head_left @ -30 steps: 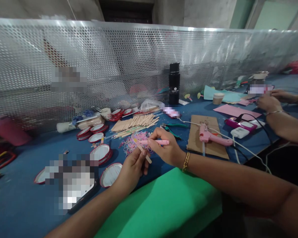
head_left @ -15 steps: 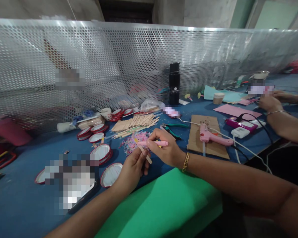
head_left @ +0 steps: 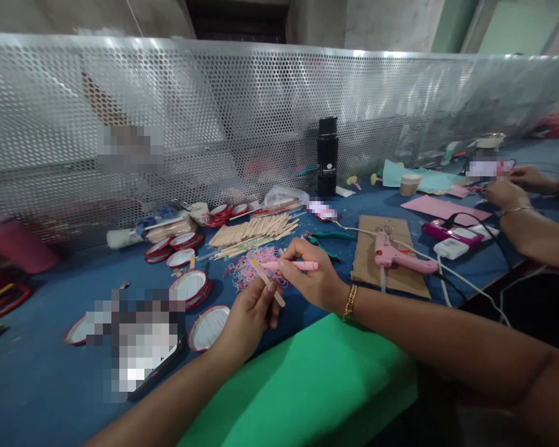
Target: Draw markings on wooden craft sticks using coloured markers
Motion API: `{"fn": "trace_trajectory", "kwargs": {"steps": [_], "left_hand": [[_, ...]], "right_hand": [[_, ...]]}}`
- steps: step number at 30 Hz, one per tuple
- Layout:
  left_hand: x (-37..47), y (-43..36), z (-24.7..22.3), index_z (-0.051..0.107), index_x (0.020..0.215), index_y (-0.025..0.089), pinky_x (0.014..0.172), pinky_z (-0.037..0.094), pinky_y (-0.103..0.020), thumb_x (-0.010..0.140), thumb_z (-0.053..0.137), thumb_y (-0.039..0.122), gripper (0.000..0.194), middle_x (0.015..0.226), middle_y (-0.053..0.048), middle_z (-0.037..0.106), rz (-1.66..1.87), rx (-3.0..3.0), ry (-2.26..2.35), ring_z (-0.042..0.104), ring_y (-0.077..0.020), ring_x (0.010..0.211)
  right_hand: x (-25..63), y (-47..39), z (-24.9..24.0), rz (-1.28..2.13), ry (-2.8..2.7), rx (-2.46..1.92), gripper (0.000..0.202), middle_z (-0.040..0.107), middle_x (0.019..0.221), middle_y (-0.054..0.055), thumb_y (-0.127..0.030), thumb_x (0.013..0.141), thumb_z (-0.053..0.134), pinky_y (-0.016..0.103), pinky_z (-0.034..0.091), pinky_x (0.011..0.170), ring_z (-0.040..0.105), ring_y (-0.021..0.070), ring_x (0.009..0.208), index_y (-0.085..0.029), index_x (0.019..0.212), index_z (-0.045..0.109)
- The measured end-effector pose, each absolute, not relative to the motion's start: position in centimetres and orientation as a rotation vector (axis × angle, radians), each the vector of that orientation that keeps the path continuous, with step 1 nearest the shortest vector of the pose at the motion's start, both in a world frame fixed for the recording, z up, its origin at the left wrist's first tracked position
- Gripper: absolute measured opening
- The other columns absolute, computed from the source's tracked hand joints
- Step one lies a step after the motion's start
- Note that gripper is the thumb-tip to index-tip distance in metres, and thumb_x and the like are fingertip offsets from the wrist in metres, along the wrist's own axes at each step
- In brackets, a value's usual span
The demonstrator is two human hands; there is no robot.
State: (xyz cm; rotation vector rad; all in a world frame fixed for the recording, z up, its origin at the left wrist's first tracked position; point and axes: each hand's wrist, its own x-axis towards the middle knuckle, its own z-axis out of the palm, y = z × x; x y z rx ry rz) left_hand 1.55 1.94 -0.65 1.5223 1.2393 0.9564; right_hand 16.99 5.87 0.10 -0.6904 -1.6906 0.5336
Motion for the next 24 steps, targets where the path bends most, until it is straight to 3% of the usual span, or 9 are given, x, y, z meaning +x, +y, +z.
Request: {"fn": "trace_trajectory", "kwargs": {"steps": [24], "left_hand": [[1.57,1.82,-0.48,0.051,0.078,0.021,0.039,0.03,-0.019,0.088,0.051,0.049,0.03,0.055,0.007,0.052,0.972,1.479,1.24,0.045,-0.0073,0.04]], "right_hand": [[17.04,5.8,0.12,0.529,-1.719,-0.686,0.014,0.056,0.067,-0.003,-0.022,0.083,0.056,0.025,0.042,0.062,0.051,0.0126,0.064,-0.021,0.071,0.051]]}}
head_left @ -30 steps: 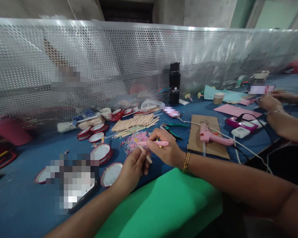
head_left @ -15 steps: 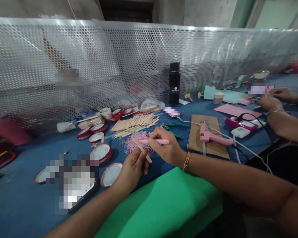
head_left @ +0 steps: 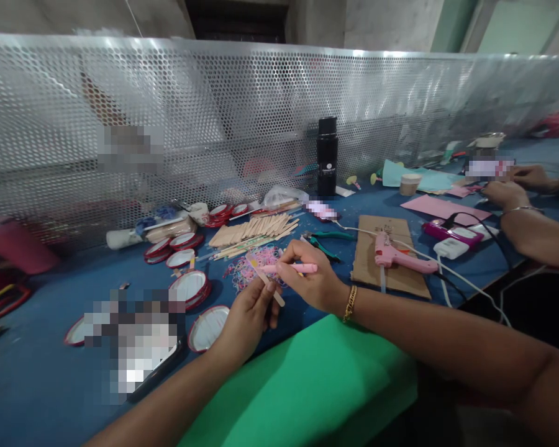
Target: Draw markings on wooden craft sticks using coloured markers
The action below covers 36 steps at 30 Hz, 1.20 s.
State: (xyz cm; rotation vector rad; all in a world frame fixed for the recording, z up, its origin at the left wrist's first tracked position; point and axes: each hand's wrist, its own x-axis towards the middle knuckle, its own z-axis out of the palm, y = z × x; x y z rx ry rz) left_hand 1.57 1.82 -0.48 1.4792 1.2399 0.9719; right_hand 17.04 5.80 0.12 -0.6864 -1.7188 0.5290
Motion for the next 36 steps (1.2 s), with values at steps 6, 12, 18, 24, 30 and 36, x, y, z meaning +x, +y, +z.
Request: {"fn": "trace_trajectory", "kwargs": {"steps": [6,12,18,24,30,36], "left_hand": [[1.64,1.78,-0.3,0.051,0.076,0.02,0.04,0.031,-0.019,0.088,0.05,0.048,0.03,0.054,0.007,0.051,0.976,1.486,1.24,0.044,-0.0071,0.04],[1.58,1.86,-0.44,0.05,0.075,0.021,0.039,0.03,-0.019,0.088,0.05,0.048,0.03,0.054,0.007,0.052,0.971,1.481,1.24,0.044,-0.0072,0.04],[1.59,1.86,-0.48,0.051,0.078,0.02,0.039,0.031,-0.018,0.088,0.05,0.046,0.028,0.055,0.007,0.052,0.978,1.473,1.235,0.045,-0.007,0.04],[1.7,1.81,-0.31,0.051,0.077,0.02,0.039,0.032,-0.018,0.088,0.05,0.047,0.029,0.053,0.007,0.051,0.989,1.472,1.242,0.043,-0.0069,0.039],[1.71,1.94,-0.36,0.05,0.078,0.02,0.038,0.03,-0.018,0.089,0.047,0.044,0.027,0.053,0.008,0.051,0.979,1.497,1.242,0.041,-0.0061,0.038],[1.67,1.87,-0.45,0.05,0.08,0.02,0.039,0.031,-0.018,0.09,0.046,0.042,0.025,0.054,0.008,0.05,0.986,1.506,1.228,0.044,-0.0068,0.039]], "right_hand": [[17.04,5.87,0.07,0.529,-1.71,-0.697,0.014,0.055,0.065,-0.003,-0.019,0.082,0.057,0.025,0.041,0.061,0.049,0.0125,0.063,-0.021,0.07,0.05],[17.0,5.85,0.0,0.517,-1.728,-0.684,0.013,0.057,0.068,-0.003,-0.019,0.082,0.057,0.026,0.042,0.063,0.051,0.0129,0.066,-0.021,0.07,0.051],[17.04,5.86,0.08,0.538,-1.701,-0.674,0.015,0.055,0.065,-0.003,-0.02,0.083,0.057,0.025,0.041,0.06,0.049,0.0121,0.062,-0.021,0.069,0.05],[16.97,5.87,0.08,0.512,-1.713,-0.688,0.015,0.055,0.065,-0.003,-0.016,0.081,0.057,0.025,0.04,0.061,0.05,0.0118,0.062,-0.02,0.068,0.05],[17.03,5.75,0.13,0.517,-1.727,-0.682,0.014,0.055,0.066,-0.003,-0.017,0.081,0.057,0.024,0.04,0.062,0.05,0.012,0.064,-0.02,0.068,0.051],[17.04,5.92,0.01,0.525,-1.701,-0.706,0.016,0.054,0.064,-0.004,-0.015,0.079,0.057,0.024,0.039,0.06,0.047,0.0116,0.061,-0.02,0.067,0.049]]}}
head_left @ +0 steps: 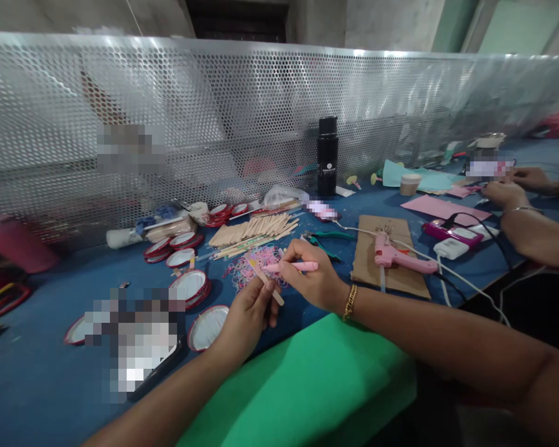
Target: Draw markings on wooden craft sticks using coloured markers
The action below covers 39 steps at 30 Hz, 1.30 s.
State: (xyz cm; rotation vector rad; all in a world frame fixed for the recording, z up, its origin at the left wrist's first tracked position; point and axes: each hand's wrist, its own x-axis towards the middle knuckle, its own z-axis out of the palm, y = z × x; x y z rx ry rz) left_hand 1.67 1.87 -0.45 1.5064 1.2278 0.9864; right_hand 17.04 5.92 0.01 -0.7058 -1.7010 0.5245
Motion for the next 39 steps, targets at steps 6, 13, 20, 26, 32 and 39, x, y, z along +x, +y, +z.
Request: {"fn": "trace_trajectory", "kwargs": {"steps": [6,13,20,26,32,39], "left_hand": [[1.65,1.81,-0.27,0.05,0.08,0.02,0.038,0.029,-0.019,0.09,0.046,0.042,0.024,0.052,0.008,0.049,0.99,1.508,1.216,0.04,-0.0061,0.037],[1.53,1.9,-0.41,0.051,0.081,0.02,0.039,0.03,-0.018,0.091,0.046,0.041,0.024,0.052,0.008,0.05,0.985,1.524,1.226,0.041,-0.0065,0.038],[1.76,1.76,-0.15,0.05,0.08,0.02,0.039,0.031,-0.018,0.09,0.046,0.041,0.024,0.052,0.008,0.05,0.991,1.508,1.231,0.041,-0.0065,0.038],[1.74,1.95,-0.4,0.05,0.078,0.02,0.039,0.03,-0.018,0.089,0.047,0.044,0.026,0.053,0.008,0.051,0.99,1.478,1.235,0.042,-0.0068,0.038],[1.61,1.99,-0.46,0.05,0.079,0.02,0.038,0.03,-0.018,0.088,0.048,0.045,0.027,0.052,0.008,0.05,0.995,1.489,1.225,0.041,-0.0064,0.037],[1.69,1.82,-0.22,0.051,0.077,0.02,0.039,0.03,-0.019,0.088,0.05,0.048,0.029,0.052,0.008,0.051,0.992,1.482,1.24,0.041,-0.007,0.038]], "right_hand": [[16.99,5.92,-0.24,0.494,-1.747,-0.677,0.014,0.055,0.066,-0.003,-0.018,0.082,0.057,0.024,0.039,0.061,0.049,0.0118,0.064,-0.02,0.069,0.052],[17.09,5.94,-0.09,0.515,-1.711,-0.696,0.015,0.054,0.066,-0.004,-0.014,0.08,0.057,0.024,0.039,0.061,0.048,0.0112,0.062,-0.02,0.068,0.049],[17.05,5.91,-0.1,0.507,-1.74,-0.69,0.016,0.054,0.065,-0.004,-0.015,0.08,0.057,0.024,0.039,0.061,0.049,0.0112,0.063,-0.02,0.067,0.05],[17.11,5.83,0.26,0.523,-1.709,-0.695,0.016,0.053,0.064,-0.004,-0.012,0.079,0.055,0.024,0.039,0.06,0.048,0.0114,0.061,-0.02,0.067,0.049],[17.05,5.75,0.06,0.508,-1.755,-0.664,0.015,0.054,0.066,-0.003,-0.015,0.081,0.057,0.024,0.039,0.061,0.049,0.0117,0.063,-0.02,0.067,0.051],[17.08,5.84,0.01,0.518,-1.719,-0.682,0.015,0.054,0.065,-0.003,-0.014,0.079,0.056,0.025,0.039,0.061,0.048,0.0121,0.062,-0.02,0.067,0.05]]}}
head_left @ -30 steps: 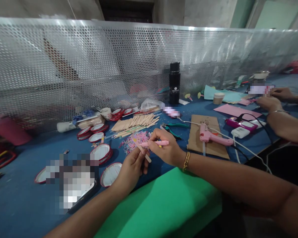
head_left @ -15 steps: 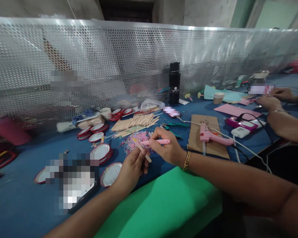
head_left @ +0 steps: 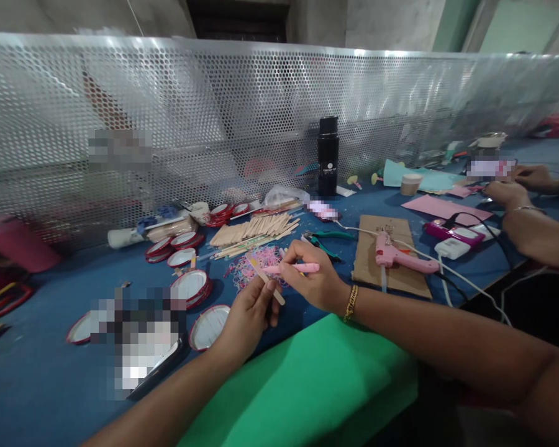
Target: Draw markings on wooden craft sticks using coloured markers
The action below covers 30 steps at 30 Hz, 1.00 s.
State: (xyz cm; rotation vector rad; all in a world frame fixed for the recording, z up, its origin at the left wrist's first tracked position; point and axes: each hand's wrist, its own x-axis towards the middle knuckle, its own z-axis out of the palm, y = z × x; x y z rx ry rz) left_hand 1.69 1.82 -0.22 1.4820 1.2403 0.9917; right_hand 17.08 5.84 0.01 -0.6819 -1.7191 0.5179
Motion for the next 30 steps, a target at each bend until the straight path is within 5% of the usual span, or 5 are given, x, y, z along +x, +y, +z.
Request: {"fn": "trace_trajectory", "kwargs": {"steps": [30], "left_hand": [[1.64,1.74,-0.3,0.053,0.079,0.02,0.038,0.03,-0.018,0.087,0.051,0.049,0.03,0.052,0.007,0.052,0.995,1.465,1.243,0.045,-0.0078,0.039]], "right_hand": [[17.07,5.93,-0.04,0.526,-1.705,-0.694,0.016,0.054,0.064,-0.004,-0.015,0.081,0.057,0.025,0.039,0.059,0.048,0.0114,0.06,-0.021,0.068,0.049]]}}
